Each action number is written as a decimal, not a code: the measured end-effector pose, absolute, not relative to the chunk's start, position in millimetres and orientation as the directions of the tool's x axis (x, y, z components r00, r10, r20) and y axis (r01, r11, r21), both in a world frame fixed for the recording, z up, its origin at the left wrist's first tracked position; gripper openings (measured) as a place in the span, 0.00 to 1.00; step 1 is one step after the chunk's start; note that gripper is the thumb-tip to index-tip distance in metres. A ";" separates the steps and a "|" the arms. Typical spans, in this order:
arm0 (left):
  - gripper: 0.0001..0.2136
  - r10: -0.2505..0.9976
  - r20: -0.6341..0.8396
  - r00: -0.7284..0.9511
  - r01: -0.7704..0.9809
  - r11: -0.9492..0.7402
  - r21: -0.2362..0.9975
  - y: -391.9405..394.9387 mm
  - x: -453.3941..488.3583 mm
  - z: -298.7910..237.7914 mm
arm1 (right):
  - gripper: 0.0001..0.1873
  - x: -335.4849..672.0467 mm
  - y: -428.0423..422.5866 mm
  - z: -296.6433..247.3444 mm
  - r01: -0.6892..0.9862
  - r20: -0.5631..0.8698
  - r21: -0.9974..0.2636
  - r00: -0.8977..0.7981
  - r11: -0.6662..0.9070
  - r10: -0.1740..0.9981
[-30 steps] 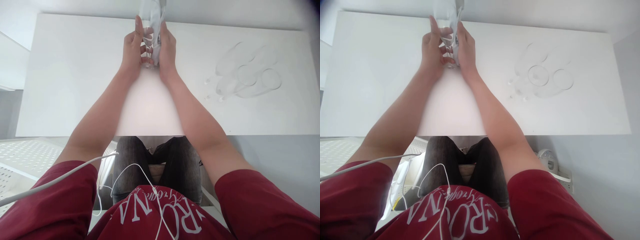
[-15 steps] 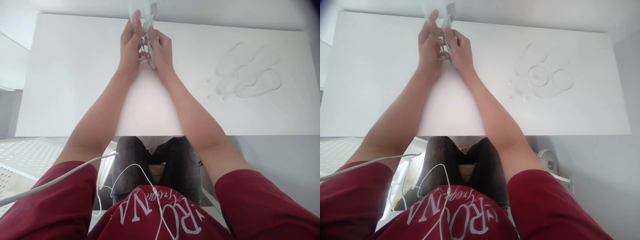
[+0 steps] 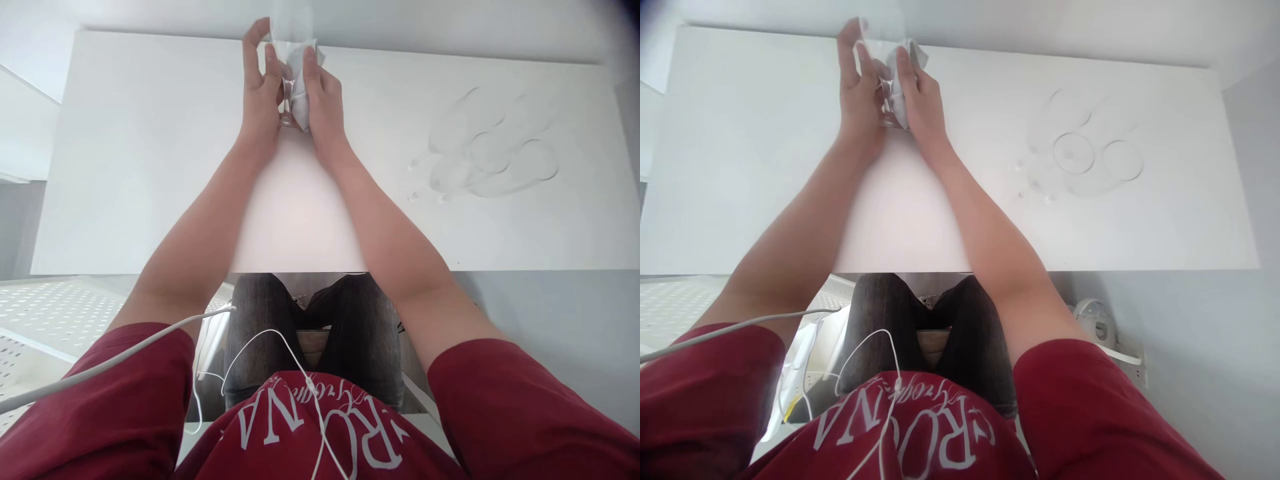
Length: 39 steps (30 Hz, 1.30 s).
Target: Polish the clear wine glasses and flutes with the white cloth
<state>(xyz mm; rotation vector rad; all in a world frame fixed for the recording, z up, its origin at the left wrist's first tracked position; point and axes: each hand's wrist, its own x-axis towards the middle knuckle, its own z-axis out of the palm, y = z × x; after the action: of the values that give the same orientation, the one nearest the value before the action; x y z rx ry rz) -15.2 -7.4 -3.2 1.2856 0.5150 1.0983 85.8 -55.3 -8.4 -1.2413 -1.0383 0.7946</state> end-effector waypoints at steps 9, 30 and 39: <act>0.15 0.820 0.264 0.508 -0.324 -0.102 0.940 -13.9 -15.1 -0.7 | 0.24 92.2 -57.0 -11.1 -0.060 0.222 -0.959 0.450 0.277 0.865; 0.13 0.867 0.178 0.466 -0.311 -0.027 0.950 -12.0 -17.5 -1.1 | 0.12 88.0 -55.4 -13.1 0.151 0.443 -0.895 0.395 0.419 0.805; 0.15 0.928 0.080 0.364 -0.387 0.073 0.919 -14.1 -11.7 7.5 | 0.10 88.2 -58.4 -6.3 0.257 0.396 -0.911 0.323 0.323 0.859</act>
<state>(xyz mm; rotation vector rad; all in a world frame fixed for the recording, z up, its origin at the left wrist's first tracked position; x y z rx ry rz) -11.7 -14.1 7.5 1.0702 0.6389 1.0956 88.2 -58.4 -6.3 -1.2157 -1.2153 0.5601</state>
